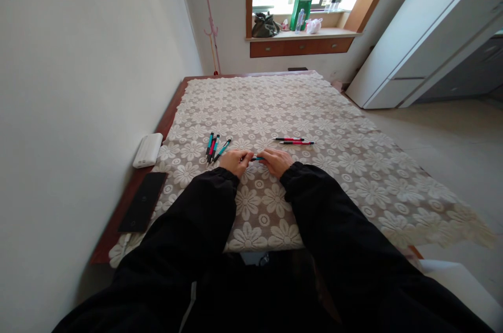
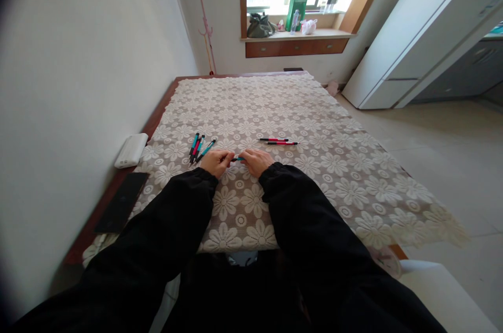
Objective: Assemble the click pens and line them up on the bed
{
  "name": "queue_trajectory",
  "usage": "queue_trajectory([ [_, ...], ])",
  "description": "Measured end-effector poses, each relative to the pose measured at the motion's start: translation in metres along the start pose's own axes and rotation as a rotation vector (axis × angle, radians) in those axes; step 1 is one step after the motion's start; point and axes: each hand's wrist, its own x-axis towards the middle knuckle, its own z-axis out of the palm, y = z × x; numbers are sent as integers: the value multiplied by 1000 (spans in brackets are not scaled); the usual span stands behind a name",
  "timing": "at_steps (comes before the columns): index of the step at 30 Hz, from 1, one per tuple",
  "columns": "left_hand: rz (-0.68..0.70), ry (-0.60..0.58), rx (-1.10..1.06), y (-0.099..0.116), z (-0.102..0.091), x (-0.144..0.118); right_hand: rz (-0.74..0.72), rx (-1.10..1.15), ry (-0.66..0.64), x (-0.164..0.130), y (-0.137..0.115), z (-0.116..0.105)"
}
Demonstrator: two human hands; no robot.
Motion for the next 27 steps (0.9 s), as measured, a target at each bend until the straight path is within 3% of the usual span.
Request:
queue_trajectory([
  [4,47,-1,-10,-2,1,0,-8,3,5,0,1,0],
  [7,7,-55,28,-2,2,0,-47,2,13,1,1,-1],
  [18,5,19,47,-5,3,2,9,-1,32,1,-1,-3],
  [24,129,45,49,-12,6,3,65,-55,41,2,3,-8],
  [27,74,53,33,-12,5,2,103,-79,55,1,9,-11],
])
